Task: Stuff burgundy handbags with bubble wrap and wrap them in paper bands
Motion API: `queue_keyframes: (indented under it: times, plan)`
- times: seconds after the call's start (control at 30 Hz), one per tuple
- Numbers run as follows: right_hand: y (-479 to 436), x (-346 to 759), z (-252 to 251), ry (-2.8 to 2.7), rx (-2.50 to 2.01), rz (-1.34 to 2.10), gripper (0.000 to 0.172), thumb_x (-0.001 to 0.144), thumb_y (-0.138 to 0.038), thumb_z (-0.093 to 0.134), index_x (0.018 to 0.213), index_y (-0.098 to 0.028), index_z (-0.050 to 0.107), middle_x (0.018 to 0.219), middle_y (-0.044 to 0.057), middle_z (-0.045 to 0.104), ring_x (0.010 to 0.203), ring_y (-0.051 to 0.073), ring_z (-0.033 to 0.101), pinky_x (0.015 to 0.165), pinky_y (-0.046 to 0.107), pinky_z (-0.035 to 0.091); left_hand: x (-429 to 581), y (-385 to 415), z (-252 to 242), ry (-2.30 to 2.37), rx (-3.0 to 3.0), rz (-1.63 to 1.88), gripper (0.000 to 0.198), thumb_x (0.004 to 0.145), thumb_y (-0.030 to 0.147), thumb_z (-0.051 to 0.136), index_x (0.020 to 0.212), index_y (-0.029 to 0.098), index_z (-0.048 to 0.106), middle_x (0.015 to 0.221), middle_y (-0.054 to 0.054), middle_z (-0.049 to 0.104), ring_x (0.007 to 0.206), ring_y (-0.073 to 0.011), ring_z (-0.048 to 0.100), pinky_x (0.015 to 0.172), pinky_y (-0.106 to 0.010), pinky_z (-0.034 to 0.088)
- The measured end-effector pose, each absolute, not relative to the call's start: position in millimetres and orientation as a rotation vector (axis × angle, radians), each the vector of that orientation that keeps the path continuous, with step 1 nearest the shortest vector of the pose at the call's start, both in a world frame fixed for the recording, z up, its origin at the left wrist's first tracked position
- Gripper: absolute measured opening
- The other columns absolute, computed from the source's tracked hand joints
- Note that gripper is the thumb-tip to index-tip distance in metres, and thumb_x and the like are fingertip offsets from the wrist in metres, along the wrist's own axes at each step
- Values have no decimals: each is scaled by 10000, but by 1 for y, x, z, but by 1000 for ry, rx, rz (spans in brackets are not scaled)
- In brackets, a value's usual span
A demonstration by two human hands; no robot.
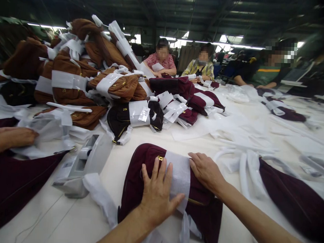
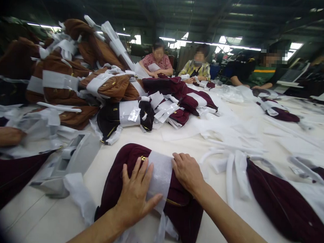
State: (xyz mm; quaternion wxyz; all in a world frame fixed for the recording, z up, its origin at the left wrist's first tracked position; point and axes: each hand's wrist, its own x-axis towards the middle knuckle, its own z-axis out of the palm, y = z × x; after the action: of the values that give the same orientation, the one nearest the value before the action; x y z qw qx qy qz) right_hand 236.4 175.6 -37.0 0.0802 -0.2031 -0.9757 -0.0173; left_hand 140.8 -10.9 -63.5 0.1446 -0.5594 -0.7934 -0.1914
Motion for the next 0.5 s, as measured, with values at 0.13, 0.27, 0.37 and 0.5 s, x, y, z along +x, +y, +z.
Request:
queue_keyframes:
  times: [0.13,0.27,0.37,0.5]
  plan:
    - [172,229,-48,-2973,-698,13,313,932,-263,231,991,-142,514,880,110,596,860,220,549,762,309,394,138,11,-55,-2350,-1543,-572,719,793,619,385,1308,118,366,1403,-167,256,1298,-386,115,978,-667,12]
    - [190,219,-60,-3012,-789,178,414,942,-343,171,931,-135,529,757,100,622,699,213,584,654,294,400,129,22,-63,-2407,-1560,-553,716,789,622,394,1299,119,383,1393,-183,270,1286,-409,133,968,-674,68]
    - [209,206,-66,-3058,-775,403,521,946,-373,136,796,-144,579,742,95,642,702,199,597,659,273,404,124,22,-65,-2429,-1621,-549,713,788,625,395,1298,127,385,1392,-185,270,1281,-412,146,963,-671,95]
    - [222,194,-71,-3038,-819,662,620,941,-419,115,670,-141,598,659,85,640,655,182,600,637,253,414,109,30,-47,-2553,-1653,-628,524,880,517,295,1261,184,432,1355,-138,361,1261,-344,253,964,-631,179]
